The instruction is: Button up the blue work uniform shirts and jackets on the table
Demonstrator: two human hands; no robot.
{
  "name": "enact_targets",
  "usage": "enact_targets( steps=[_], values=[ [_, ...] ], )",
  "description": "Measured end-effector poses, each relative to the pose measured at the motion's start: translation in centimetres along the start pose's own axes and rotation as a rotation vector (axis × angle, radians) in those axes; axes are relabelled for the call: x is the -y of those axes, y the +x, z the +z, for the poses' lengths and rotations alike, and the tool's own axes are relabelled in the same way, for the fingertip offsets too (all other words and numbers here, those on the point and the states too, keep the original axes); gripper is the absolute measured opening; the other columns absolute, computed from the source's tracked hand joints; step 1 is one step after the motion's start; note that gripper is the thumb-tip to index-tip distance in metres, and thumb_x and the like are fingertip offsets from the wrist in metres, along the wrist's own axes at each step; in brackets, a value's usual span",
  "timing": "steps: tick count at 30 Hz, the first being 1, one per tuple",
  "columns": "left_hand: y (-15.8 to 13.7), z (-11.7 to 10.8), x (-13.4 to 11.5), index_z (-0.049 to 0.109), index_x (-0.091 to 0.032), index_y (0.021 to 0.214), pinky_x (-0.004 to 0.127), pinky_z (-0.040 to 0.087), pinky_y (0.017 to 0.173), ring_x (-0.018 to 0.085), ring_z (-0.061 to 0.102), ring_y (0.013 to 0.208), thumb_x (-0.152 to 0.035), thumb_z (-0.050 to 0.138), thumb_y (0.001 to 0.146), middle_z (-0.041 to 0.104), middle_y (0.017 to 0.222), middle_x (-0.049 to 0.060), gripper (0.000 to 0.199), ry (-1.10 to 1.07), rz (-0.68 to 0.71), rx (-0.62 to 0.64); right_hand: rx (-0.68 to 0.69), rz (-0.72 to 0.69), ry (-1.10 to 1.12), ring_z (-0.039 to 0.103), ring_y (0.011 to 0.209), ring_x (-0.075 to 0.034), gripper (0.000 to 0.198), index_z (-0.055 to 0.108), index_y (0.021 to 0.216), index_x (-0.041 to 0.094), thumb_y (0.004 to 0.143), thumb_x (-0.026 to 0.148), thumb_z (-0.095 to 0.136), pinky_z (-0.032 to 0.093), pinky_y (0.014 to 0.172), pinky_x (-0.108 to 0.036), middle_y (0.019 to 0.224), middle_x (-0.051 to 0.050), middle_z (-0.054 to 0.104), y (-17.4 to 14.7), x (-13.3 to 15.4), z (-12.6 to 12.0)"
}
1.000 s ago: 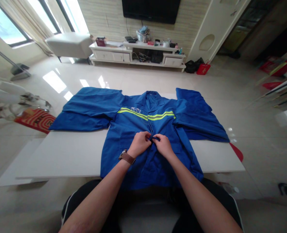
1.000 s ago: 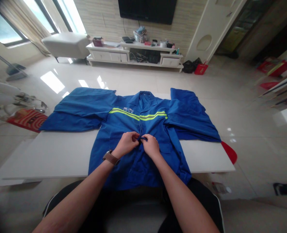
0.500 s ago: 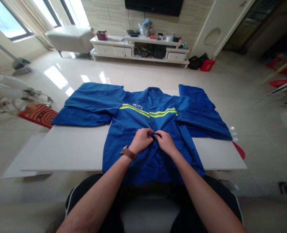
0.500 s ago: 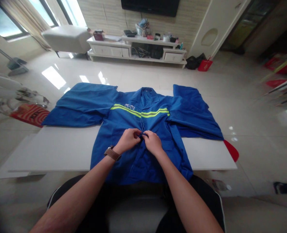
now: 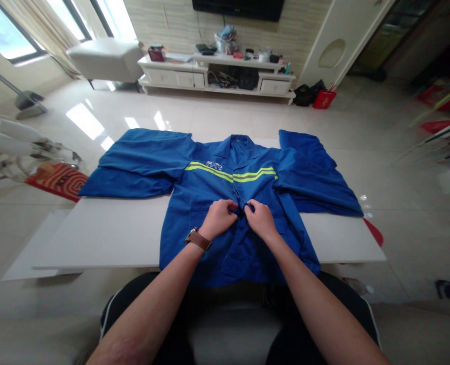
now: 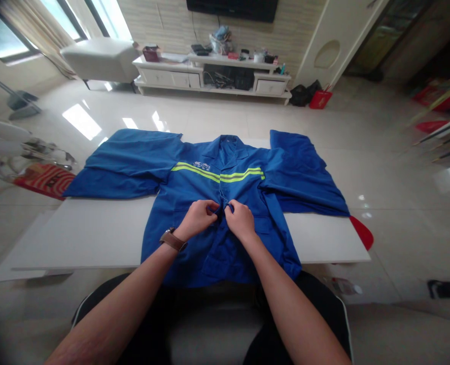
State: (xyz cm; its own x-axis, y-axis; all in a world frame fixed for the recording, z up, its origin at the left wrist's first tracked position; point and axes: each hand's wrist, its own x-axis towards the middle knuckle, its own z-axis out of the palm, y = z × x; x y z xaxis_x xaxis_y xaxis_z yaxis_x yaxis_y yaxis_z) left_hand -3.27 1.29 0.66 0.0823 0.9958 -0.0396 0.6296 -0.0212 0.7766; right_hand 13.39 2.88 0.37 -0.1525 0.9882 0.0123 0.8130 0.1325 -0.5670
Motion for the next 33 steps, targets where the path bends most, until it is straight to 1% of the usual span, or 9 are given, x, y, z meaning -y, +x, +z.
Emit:
enact_targets(
  steps=[3,6,9,13,21,25,29,31,33],
  values=[
    [-0.4,-0.9,0.7,0.077,-0.019,0.096,0.027,0.051,0.077,0.019,0.07,0.084,-0.02,0.06,0.077,0.078,0.096,0.005,0.025,0.016,0.017,0.123,0.035,-0.08,0.086,0.07,0.088,-0.021,0.027,0.076,0.088,0.024,0.096,0.04,0.056,0.043,0.076,-0.027,0.092,-0.005,0.078,-0.1,-0.2,-0.4],
    [-1.7,-1.5,1.7,0.072,-0.021,0.085,0.027,0.048,0.07,0.02,0.069,0.077,-0.033,0.068,0.077,0.076,0.084,0.003,0.015,0.091,0.009,0.347,0.063,-0.105,0.118,0.071,0.08,-0.02,0.036,0.077,0.079,0.022,0.098,0.042,0.054,0.043,0.072,-0.026,0.085,-0.006,0.078,-0.2,-0.7,-0.6],
    [-4.0,-0.7,2.7,0.07,-0.022,0.085,0.028,0.048,0.068,0.023,0.069,0.076,-0.048,0.086,0.061,0.074,0.081,0.002,0.039,0.211,0.005,0.532,0.093,-0.125,0.101,0.07,0.075,-0.02,0.04,0.077,0.073,0.021,0.099,0.036,0.05,0.041,0.069,-0.026,0.078,-0.007,0.078,-0.5,-1.0,-0.9],
    [-6.7,1.9,3.5,0.069,-0.017,0.105,0.035,0.053,0.088,0.032,0.07,0.102,-0.045,0.094,0.054,0.072,0.114,0.014,0.064,0.492,0.079,0.506,0.172,-0.143,0.152,0.072,0.076,-0.02,0.033,0.08,0.08,0.02,0.096,0.026,0.052,0.041,0.067,-0.025,0.081,-0.008,0.079,-1.0,-1.0,-1.3],
    [-8.6,3.2,2.4,0.072,-0.014,0.099,0.04,0.057,0.088,0.033,0.072,0.101,-0.021,0.079,0.078,0.074,0.104,0.016,0.022,0.656,0.105,0.531,0.191,-0.126,0.248,0.066,0.061,-0.018,0.035,0.079,0.073,0.017,0.093,0.03,0.054,0.041,0.061,-0.025,0.07,-0.007,0.075,-2.4,-0.9,-1.4],
    [-8.9,3.2,1.8,0.074,-0.014,0.086,0.045,0.058,0.087,0.038,0.073,0.099,-0.016,0.088,0.064,0.076,0.1,0.02,0.026,0.607,0.029,0.616,0.129,-0.172,0.147,0.057,0.053,-0.014,0.04,0.07,0.056,0.015,0.09,0.028,0.055,0.033,0.058,-0.026,0.055,-0.005,0.067,-2.7,-0.3,-1.8],
    [-8.6,3.0,1.9,0.064,-0.018,0.049,0.041,0.059,0.068,0.032,0.072,0.066,-0.009,0.092,0.045,0.07,0.059,0.009,0.029,0.516,-0.226,0.977,0.264,-0.192,0.083,0.052,0.049,-0.012,0.034,0.063,0.048,0.016,0.081,0.02,0.057,0.028,0.055,-0.028,0.049,-0.004,0.062,-2.8,0.1,-2.1],
    [-7.9,2.3,2.2,0.063,-0.019,0.048,0.034,0.056,0.062,0.025,0.068,0.057,-0.014,0.086,0.055,0.065,0.051,0.004,0.025,0.325,-0.244,1.056,0.328,-0.191,0.072,0.054,0.05,-0.013,0.031,0.062,0.048,0.016,0.079,0.018,0.056,0.028,0.055,-0.028,0.05,-0.004,0.063,-2.8,0.1,-2.1],
    [-6.4,1.3,2.4,0.066,-0.02,0.056,0.029,0.053,0.06,0.021,0.067,0.057,-0.019,0.074,0.068,0.068,0.056,0.002,0.015,0.087,-0.224,0.982,0.334,-0.189,0.068,0.055,0.051,-0.013,0.032,0.062,0.048,0.016,0.079,0.018,0.055,0.028,0.055,-0.027,0.05,-0.004,0.064,-2.8,0.0,-2.0]
  ],
)
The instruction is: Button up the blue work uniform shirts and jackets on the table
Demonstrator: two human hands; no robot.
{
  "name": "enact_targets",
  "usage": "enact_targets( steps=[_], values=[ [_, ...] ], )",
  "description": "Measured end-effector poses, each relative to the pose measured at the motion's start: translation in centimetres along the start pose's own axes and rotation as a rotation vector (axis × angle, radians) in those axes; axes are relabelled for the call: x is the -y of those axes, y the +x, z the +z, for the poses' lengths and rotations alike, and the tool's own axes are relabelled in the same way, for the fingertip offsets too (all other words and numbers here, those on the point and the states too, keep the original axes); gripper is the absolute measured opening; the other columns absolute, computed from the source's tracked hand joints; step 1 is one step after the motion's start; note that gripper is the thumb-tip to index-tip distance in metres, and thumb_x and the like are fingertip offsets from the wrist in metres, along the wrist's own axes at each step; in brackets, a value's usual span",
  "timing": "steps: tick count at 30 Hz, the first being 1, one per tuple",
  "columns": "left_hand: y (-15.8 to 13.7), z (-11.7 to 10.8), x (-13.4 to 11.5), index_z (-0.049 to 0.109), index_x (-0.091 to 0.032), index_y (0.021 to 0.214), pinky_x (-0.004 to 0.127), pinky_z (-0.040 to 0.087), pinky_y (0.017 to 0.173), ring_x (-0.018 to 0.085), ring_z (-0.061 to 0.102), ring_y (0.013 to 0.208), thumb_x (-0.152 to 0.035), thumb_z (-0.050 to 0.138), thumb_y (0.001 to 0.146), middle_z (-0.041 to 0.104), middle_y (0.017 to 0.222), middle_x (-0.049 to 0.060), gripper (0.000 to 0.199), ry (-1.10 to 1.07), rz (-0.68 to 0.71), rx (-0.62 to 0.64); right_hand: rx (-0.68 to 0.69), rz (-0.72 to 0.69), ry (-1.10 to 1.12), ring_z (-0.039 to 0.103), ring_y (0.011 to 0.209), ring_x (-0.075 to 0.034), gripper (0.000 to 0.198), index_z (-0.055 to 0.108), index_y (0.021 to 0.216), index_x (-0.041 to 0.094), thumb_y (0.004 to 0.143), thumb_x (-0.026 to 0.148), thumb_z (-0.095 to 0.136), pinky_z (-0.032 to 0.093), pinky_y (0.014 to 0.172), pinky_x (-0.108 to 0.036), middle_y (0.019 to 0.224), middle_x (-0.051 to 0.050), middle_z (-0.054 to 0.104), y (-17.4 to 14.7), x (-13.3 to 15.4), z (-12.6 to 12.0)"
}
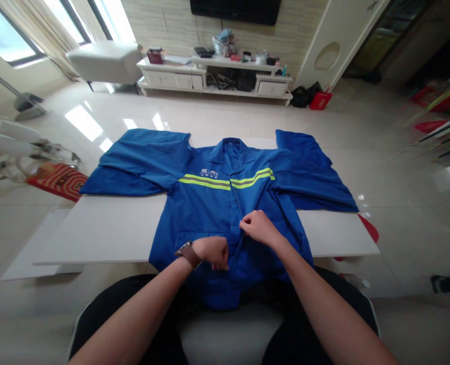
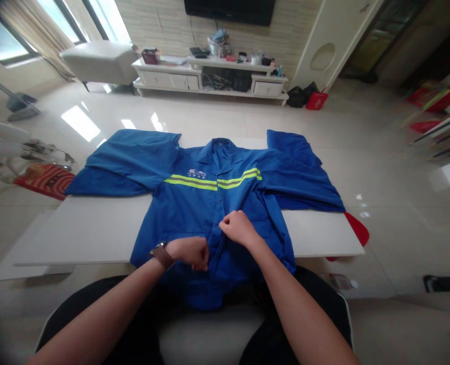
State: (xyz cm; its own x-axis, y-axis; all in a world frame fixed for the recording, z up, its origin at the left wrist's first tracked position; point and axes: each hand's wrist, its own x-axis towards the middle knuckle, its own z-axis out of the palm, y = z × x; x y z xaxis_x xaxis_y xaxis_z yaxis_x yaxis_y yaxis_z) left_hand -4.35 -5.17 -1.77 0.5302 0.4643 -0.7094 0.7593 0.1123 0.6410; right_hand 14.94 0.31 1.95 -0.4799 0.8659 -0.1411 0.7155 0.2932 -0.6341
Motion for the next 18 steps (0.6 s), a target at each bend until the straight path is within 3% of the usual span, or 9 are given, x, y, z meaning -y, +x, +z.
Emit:
enact_targets(
  steps=[4,6,9,13,18],
  values=[
    [1.1,-3.9,0.3,0.067,-0.018,0.076,0.026,0.048,0.055,0.017,0.065,0.053,-0.028,0.056,0.085,0.071,0.069,0.003,0.017,-0.347,0.048,-0.5,0.006,-0.029,0.067,0.053,0.049,-0.011,0.031,0.063,0.049,0.016,0.079,0.019,0.057,0.03,0.053,-0.026,0.048,-0.003,0.063,0.4,-0.2,0.4],
    [2.1,-5.0,0.2,0.065,-0.016,0.083,0.026,0.048,0.054,0.016,0.065,0.055,-0.035,0.056,0.089,0.071,0.076,0.005,0.022,-0.565,0.008,-0.658,0.017,-0.042,0.128,0.053,0.048,-0.011,0.031,0.064,0.049,0.016,0.078,0.019,0.057,0.031,0.052,-0.024,0.048,-0.001,0.063,0.6,-0.2,0.5],
    [3.7,-5.4,-0.3,0.062,-0.014,0.085,0.026,0.049,0.056,0.014,0.062,0.057,-0.043,0.066,0.086,0.066,0.076,0.003,0.029,-0.896,0.01,-0.649,0.076,-0.018,0.278,0.057,0.048,-0.012,0.027,0.068,0.052,0.016,0.076,0.021,0.057,0.035,0.051,-0.022,0.051,-0.001,0.065,0.7,-0.3,0.7],
    [5.1,-4.9,-1.2,0.062,-0.015,0.087,0.023,0.047,0.057,0.01,0.054,0.055,-0.029,0.075,0.078,0.057,0.064,-0.004,0.021,-1.078,0.129,-0.701,0.156,0.111,0.477,0.06,0.047,-0.015,0.022,0.072,0.059,0.017,0.073,0.021,0.054,0.04,0.049,-0.023,0.049,-0.001,0.064,0.8,-0.7,1.0],
    [5.9,-4.5,-1.5,0.062,-0.014,0.077,0.02,0.038,0.052,0.009,0.051,0.053,-0.016,0.066,0.073,0.059,0.061,-0.003,0.005,-0.895,0.284,-0.798,-0.248,0.061,0.127,0.058,0.057,-0.015,0.028,0.06,0.059,0.02,0.083,0.034,0.062,0.04,0.058,-0.025,0.057,-0.001,0.062,0.8,-1.5,1.2]
  ],
)
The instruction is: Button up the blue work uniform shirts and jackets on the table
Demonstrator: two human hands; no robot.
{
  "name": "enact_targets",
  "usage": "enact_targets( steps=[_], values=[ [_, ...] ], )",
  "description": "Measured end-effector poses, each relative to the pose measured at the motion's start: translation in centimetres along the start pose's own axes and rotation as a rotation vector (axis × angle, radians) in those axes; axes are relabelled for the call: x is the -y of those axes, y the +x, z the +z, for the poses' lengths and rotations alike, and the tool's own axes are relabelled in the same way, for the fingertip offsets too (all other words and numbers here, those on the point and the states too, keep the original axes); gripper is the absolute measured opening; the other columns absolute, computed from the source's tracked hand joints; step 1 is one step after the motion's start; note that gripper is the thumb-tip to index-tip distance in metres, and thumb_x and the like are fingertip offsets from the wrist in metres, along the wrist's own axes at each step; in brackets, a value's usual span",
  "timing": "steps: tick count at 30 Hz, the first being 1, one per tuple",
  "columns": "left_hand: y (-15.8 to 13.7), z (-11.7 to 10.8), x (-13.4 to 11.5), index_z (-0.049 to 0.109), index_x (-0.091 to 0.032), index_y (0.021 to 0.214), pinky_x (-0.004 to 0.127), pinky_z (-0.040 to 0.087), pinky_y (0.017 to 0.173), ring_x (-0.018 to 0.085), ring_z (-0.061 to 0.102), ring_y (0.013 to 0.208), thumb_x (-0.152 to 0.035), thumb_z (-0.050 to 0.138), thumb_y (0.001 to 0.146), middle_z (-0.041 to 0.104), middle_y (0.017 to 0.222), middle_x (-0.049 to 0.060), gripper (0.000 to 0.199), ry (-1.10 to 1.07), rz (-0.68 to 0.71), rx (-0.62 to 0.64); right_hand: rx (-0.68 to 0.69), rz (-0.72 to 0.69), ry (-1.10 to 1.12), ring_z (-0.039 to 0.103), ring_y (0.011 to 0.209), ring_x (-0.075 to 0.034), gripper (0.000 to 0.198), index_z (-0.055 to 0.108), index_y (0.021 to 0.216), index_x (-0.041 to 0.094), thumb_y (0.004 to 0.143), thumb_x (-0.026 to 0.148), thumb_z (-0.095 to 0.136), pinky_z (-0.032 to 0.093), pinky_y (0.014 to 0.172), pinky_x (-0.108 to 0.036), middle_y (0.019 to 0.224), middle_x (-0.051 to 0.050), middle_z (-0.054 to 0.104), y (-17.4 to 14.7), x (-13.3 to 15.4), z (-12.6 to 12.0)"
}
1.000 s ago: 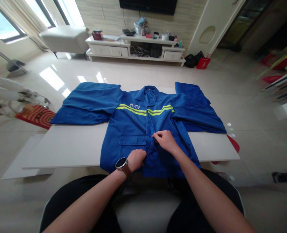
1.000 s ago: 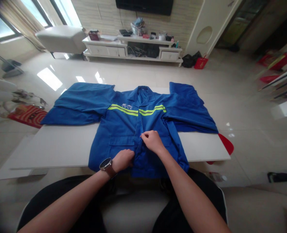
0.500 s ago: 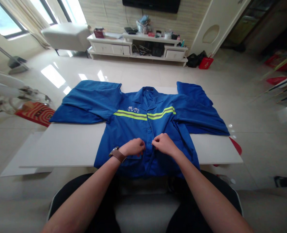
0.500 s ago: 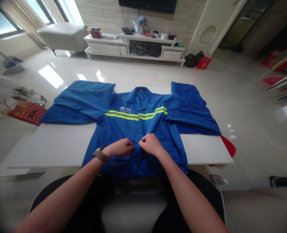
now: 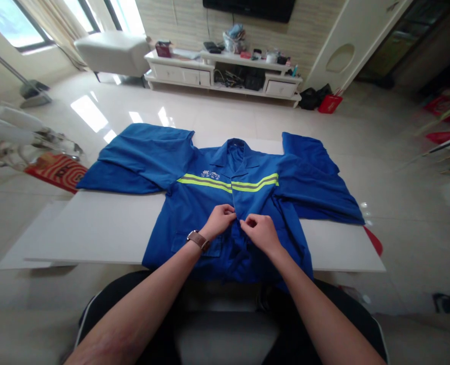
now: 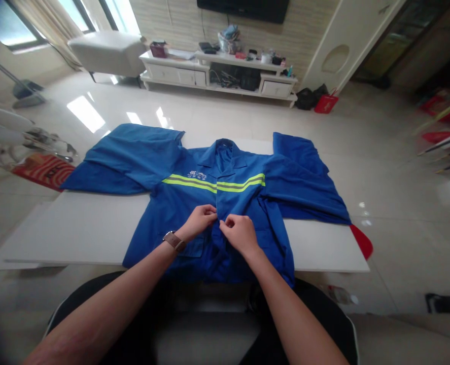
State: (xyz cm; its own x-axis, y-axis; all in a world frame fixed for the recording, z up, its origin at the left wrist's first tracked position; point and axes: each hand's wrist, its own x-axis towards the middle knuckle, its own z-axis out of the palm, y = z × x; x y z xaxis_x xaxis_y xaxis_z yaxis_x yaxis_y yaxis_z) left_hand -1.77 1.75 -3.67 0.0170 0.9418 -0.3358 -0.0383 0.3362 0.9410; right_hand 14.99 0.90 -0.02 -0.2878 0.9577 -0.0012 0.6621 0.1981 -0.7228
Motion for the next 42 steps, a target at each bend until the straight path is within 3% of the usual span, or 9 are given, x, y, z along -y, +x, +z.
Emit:
enact_targets(
  steps=[3,6,10,16,22,25,31,37,42],
  values=[
    [-0.4,-0.1,0.1,0.062,-0.015,0.074,0.02,0.036,0.053,0.009,0.051,0.055,-0.017,0.065,0.07,0.057,0.06,-0.003,0.005,0.081,0.117,0.046,-0.115,-0.056,-0.041,0.061,0.07,-0.017,0.017,0.061,0.08,0.022,0.083,0.038,0.066,0.044,0.067,-0.027,0.076,-0.002,0.068,0.2,-0.3,0.3],
    [-1.4,-0.3,-0.1,0.064,-0.015,0.073,0.021,0.036,0.055,0.01,0.051,0.06,-0.022,0.064,0.071,0.059,0.063,-0.002,0.007,0.167,0.203,0.099,-0.164,-0.022,0.079,0.063,0.076,-0.017,0.024,0.06,0.093,0.022,0.084,0.043,0.068,0.048,0.072,-0.028,0.085,-0.003,0.069,0.7,-0.4,0.7],
    [-2.6,-0.6,-0.5,0.066,-0.014,0.073,0.022,0.037,0.058,0.011,0.052,0.064,-0.025,0.063,0.074,0.061,0.067,-0.001,0.011,0.274,0.227,0.159,-0.095,0.033,0.139,0.064,0.076,-0.017,0.032,0.06,0.097,0.022,0.079,0.043,0.075,0.05,0.073,-0.029,0.083,-0.002,0.068,1.4,-0.4,1.0],
    [-2.6,-1.0,0.7,0.069,-0.014,0.077,0.023,0.042,0.061,0.014,0.058,0.067,-0.033,0.07,0.075,0.067,0.071,0.002,0.019,0.299,0.167,0.191,0.089,0.048,0.232,0.067,0.073,-0.016,0.025,0.062,0.098,0.021,0.075,0.022,0.069,0.05,0.07,-0.026,0.078,0.001,0.069,1.9,-0.4,0.5],
    [-2.3,-1.0,0.2,0.058,-0.017,0.067,0.023,0.043,0.057,0.012,0.057,0.055,-0.026,0.074,0.071,0.063,0.056,-0.001,0.019,0.223,-0.076,0.225,-0.164,0.091,0.075,0.058,0.06,-0.014,0.016,0.061,0.085,0.022,0.07,0.016,0.059,0.042,0.061,-0.024,0.066,0.003,0.061,1.7,-0.3,-0.7],
    [-2.6,-0.9,-0.8,0.055,-0.017,0.063,0.024,0.045,0.057,0.013,0.059,0.053,-0.024,0.074,0.071,0.063,0.052,-0.001,0.021,0.19,-0.142,0.293,-0.115,0.081,-0.012,0.057,0.063,-0.015,0.019,0.063,0.09,0.023,0.072,0.018,0.06,0.04,0.063,-0.025,0.069,0.003,0.062,1.5,-0.4,-0.9],
    [-2.6,-1.0,-0.7,0.058,-0.016,0.064,0.022,0.042,0.056,0.011,0.058,0.052,-0.024,0.076,0.069,0.065,0.053,-0.001,0.02,0.186,-0.089,0.333,0.009,0.007,-0.126,0.056,0.072,-0.016,0.03,0.063,0.11,0.026,0.08,0.023,0.061,0.039,0.066,-0.026,0.086,0.0,0.063,1.1,-0.7,-0.2],
    [-2.7,-0.8,-0.8,0.06,-0.016,0.066,0.022,0.042,0.056,0.011,0.057,0.052,-0.027,0.076,0.07,0.06,0.052,-0.003,0.02,0.09,-0.056,0.283,0.022,-0.103,-0.109,0.055,0.078,-0.017,0.019,0.068,0.084,0.022,0.078,0.012,0.053,0.04,0.072,-0.027,0.089,-0.003,0.06,1.3,-0.5,-0.1],
    [-3.3,-0.9,-1.3,0.066,-0.015,0.072,0.023,0.044,0.061,0.012,0.059,0.059,-0.019,0.064,0.071,0.062,0.059,-0.002,0.005,0.13,0.0,0.278,0.065,0.0,0.019,0.059,0.081,-0.017,0.013,0.07,0.074,0.02,0.08,0.015,0.059,0.043,0.076,-0.027,0.084,-0.002,0.064,1.5,-0.4,-0.2]
  ],
)
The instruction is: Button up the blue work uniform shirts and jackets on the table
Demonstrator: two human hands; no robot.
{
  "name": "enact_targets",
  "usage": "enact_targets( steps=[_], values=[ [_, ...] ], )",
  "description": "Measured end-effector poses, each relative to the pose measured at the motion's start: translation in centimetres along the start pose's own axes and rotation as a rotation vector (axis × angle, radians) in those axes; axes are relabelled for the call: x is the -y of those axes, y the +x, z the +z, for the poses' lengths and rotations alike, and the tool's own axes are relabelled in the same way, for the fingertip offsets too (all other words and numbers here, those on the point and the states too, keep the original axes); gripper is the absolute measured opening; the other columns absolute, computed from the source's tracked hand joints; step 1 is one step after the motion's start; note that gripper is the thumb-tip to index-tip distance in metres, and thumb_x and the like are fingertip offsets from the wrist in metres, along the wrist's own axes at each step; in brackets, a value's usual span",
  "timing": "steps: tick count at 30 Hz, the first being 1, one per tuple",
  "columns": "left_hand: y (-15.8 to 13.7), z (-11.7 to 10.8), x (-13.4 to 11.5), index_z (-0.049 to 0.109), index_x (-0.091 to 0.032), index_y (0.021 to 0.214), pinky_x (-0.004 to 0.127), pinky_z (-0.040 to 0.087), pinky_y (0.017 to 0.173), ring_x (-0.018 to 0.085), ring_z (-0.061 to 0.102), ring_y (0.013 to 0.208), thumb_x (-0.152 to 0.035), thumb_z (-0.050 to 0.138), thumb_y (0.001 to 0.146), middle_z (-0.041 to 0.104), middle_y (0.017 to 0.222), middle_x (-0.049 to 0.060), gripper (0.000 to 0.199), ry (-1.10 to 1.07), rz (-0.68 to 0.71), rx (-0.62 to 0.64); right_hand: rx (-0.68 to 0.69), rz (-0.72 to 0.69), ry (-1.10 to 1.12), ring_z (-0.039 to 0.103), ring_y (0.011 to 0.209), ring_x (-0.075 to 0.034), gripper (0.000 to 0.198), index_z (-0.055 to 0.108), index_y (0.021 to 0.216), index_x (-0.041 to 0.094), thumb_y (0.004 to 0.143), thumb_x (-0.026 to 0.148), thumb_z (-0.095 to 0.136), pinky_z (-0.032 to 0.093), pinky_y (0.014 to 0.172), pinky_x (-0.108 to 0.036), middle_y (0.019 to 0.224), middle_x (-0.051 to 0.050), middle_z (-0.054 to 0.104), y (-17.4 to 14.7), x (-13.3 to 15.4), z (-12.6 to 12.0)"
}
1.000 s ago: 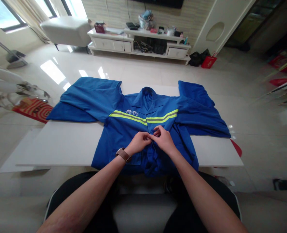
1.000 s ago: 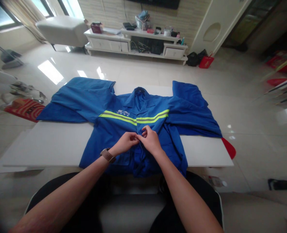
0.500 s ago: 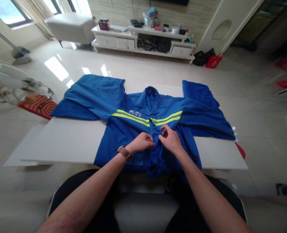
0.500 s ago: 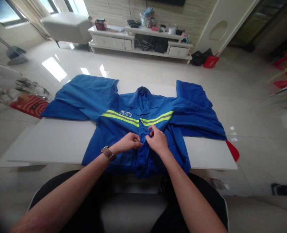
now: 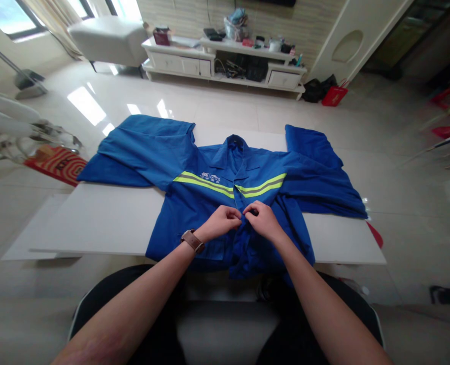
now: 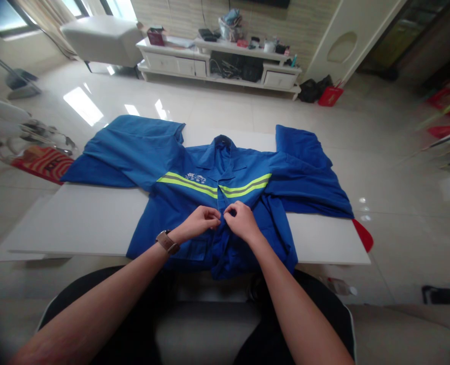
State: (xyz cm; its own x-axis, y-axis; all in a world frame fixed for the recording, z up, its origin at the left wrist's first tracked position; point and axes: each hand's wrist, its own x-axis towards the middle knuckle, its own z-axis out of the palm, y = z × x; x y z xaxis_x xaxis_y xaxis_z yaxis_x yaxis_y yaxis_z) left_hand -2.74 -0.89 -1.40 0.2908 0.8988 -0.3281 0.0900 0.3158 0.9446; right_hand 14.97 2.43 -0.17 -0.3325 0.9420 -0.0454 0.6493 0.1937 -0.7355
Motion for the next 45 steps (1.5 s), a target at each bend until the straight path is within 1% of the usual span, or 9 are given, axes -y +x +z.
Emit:
enact_targets(
  steps=[3,6,10,14,20,30,35,39,45],
  values=[
    [-0.2,-0.3,-0.2,0.072,-0.014,0.077,0.025,0.048,0.068,0.014,0.062,0.068,-0.017,0.053,0.073,0.067,0.07,0.002,0.02,0.057,0.037,-0.033,0.034,0.014,0.048,0.059,0.082,-0.017,0.013,0.07,0.077,0.019,0.083,0.03,0.068,0.043,0.076,-0.028,0.086,-0.003,0.065,-0.1,0.0,-0.3],
    [-0.1,-0.6,-0.1,0.075,-0.016,0.077,0.027,0.05,0.08,0.017,0.065,0.084,-0.016,0.048,0.073,0.071,0.087,0.005,0.027,0.195,0.154,-0.123,0.094,-0.006,0.053,0.058,0.083,-0.017,0.028,0.07,0.086,0.018,0.073,0.041,0.081,0.043,0.075,-0.028,0.091,-0.002,0.063,-0.3,-0.1,-0.5],
    [0.1,-0.6,0.3,0.075,-0.019,0.078,0.029,0.049,0.092,0.019,0.065,0.095,-0.012,0.047,0.074,0.071,0.094,0.004,0.029,0.325,0.244,-0.146,0.072,-0.04,-0.049,0.057,0.084,-0.017,0.026,0.065,0.086,0.019,0.069,0.03,0.081,0.042,0.076,-0.027,0.09,0.0,0.059,-0.5,-0.2,0.2],
    [0.1,-0.5,0.6,0.073,-0.019,0.088,0.029,0.05,0.089,0.018,0.065,0.094,-0.011,0.052,0.075,0.071,0.095,0.003,0.025,0.375,0.241,-0.175,0.057,-0.031,-0.107,0.057,0.085,-0.018,0.011,0.064,0.083,0.02,0.074,0.014,0.063,0.042,0.078,-0.028,0.09,-0.003,0.062,-0.4,-0.4,0.9],
    [-0.2,-0.2,0.8,0.058,-0.019,0.09,0.027,0.048,0.076,0.016,0.06,0.083,-0.028,0.074,0.077,0.065,0.088,0.001,0.022,0.395,0.321,-0.298,0.079,-0.071,0.062,0.058,0.088,-0.019,0.011,0.06,0.078,0.02,0.073,0.014,0.051,0.043,0.083,-0.028,0.089,-0.003,0.064,0.2,-0.2,0.4],
    [-1.0,0.4,0.0,0.058,-0.02,0.096,0.027,0.045,0.075,0.015,0.058,0.079,-0.012,0.057,0.084,0.062,0.088,0.001,0.015,0.509,0.407,-0.391,0.178,0.046,0.344,0.05,0.072,-0.017,0.009,0.056,0.07,0.02,0.07,0.029,0.054,0.038,0.066,-0.026,0.069,0.002,0.053,0.5,0.2,-0.1],
    [-1.3,0.7,-0.6,0.066,-0.019,0.101,0.028,0.047,0.076,0.016,0.059,0.081,-0.011,0.054,0.089,0.063,0.093,0.004,0.019,0.555,0.426,-0.468,0.085,0.079,0.407,0.045,0.067,-0.015,0.013,0.049,0.066,0.021,0.067,0.032,0.056,0.037,0.063,-0.026,0.064,0.002,0.047,1.1,0.2,-0.4],
    [-0.8,0.5,-0.4,0.073,-0.018,0.096,0.028,0.05,0.08,0.016,0.062,0.082,-0.008,0.058,0.089,0.067,0.09,0.003,0.02,0.504,0.442,-0.487,-0.079,0.082,0.33,0.049,0.067,-0.017,0.015,0.058,0.07,0.021,0.069,0.035,0.058,0.039,0.066,-0.028,0.066,0.002,0.054,1.1,0.2,-0.1],
    [-0.4,0.4,0.2,0.075,-0.017,0.09,0.027,0.052,0.078,0.014,0.065,0.08,-0.005,0.063,0.087,0.071,0.087,0.003,0.018,0.417,0.418,-0.497,-0.162,-0.058,0.149,0.059,0.077,-0.02,0.018,0.065,0.077,0.02,0.077,0.036,0.058,0.046,0.077,-0.032,0.079,-0.003,0.067,0.6,0.2,0.1]
  ],
)
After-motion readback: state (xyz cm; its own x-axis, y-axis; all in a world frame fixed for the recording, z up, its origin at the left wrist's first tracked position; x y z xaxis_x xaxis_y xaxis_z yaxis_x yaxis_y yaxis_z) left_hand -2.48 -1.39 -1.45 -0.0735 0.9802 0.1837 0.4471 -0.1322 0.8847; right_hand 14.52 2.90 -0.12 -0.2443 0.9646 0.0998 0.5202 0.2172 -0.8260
